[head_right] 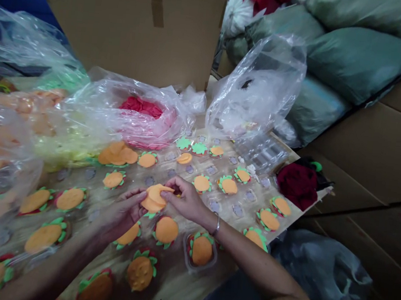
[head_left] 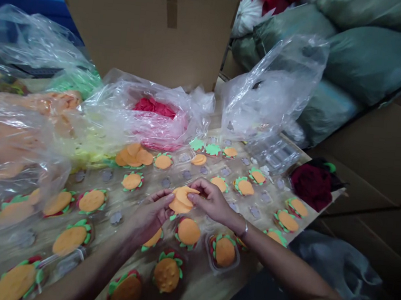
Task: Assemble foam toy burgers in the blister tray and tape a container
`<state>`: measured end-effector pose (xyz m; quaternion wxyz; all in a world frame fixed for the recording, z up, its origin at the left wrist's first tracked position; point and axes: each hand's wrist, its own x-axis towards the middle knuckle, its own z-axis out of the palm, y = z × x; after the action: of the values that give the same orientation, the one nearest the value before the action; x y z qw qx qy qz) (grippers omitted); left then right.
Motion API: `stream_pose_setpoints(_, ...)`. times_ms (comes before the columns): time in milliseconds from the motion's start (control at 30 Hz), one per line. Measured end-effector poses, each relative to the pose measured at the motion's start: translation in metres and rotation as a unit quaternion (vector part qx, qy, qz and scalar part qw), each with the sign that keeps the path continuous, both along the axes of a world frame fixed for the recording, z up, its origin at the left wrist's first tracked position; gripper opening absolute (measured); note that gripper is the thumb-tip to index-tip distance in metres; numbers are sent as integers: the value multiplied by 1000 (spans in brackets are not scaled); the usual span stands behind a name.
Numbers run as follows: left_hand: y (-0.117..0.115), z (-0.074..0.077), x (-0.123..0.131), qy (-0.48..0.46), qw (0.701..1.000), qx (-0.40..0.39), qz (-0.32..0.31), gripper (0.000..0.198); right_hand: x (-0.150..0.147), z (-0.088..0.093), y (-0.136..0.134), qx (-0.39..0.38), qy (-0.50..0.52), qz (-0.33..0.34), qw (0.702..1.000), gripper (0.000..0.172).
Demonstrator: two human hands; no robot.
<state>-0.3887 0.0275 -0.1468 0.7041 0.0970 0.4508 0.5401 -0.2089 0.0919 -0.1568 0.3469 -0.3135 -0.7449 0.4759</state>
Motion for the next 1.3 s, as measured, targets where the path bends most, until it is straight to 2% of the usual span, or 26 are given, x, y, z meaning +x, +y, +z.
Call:
stream_pose_setpoints(33,1,0,0,-2,1000,-10,9,10,0,-2,-1,32,5,-15,999,17)
stream_pose_setpoints(100,4,0,0,0,999,-36,20,10,1,-3,-4,173,1,-6,985,10)
stream_pose_setpoints(167,6,-1,-1,-5,997,-68,33,16,3,-2,-9,336,-11,50,941,2)
stream_pose_setpoints(200,7,-3,-2,-9,996,-82,40,18,4,-1,-12,388,-11,82,918,5)
stream_pose_setpoints(233,8,-4,-4,-12,995,-89,48,20,5,0,-15,407,-5,102,908,6)
stream_pose_setpoints(267,8,-5,-6,-12,995,-87,57,21,6,0,-15,394,3,101,914,7)
stream_pose_setpoints(333,9,-7,-12,-4,995,-64,71,20,8,-3,-7,302,2,51,952,8)
stream_pose_setpoints(400,9,-8,-19,6,996,-37,78,19,12,-10,17,184,-25,-31,982,11)
stream_pose_setpoints(433,8,-8,-21,10,997,-26,73,18,15,-15,35,133,-46,-73,987,12)
stream_pose_setpoints(500,8,-8,-25,12,999,-15,45,17,25,-26,79,75,-84,-155,982,15)
stream_pose_setpoints(567,6,-7,-25,13,1000,-14,17,16,34,-34,124,59,-173,-218,959,15)
stream_pose_setpoints(633,4,-6,-22,18,1000,-23,-1,13,37,-40,159,68,-243,-245,936,15)
stream_pose_setpoints(733,2,-7,-19,33,999,-39,-7,11,30,-46,186,87,-280,-243,925,14)
stream_pose_setpoints(833,0,-10,-20,42,998,-41,-4,11,20,-52,191,102,-314,-237,913,12)
stream_pose_setpoints(933,-1,-13,-24,44,999,-31,-7,11,14,-58,187,119,-341,-264,894,16)
stream_pose_setpoints(1033,-2,-13,-25,34,999,-21,-21,14,15,-60,185,177,-376,-313,854,24)
stream_pose_setpoints(1133,-2,-12,-23,32,999,-10,-37,27,16,-54,180,217,-422,-319,821,18)
stream_pose_setpoints(1200,-2,-12,-20,44,998,3,-33,36,12,-45,168,224,-410,-300,832,16)
stream_pose_setpoints(1233,-1,-12,-19,52,998,14,-27,38,8,-39,157,229,-380,-281,851,17)
stream_pose_setpoints(1300,2,-12,-16,74,997,32,-16,41,-2,-27,125,219,-280,-194,914,19)
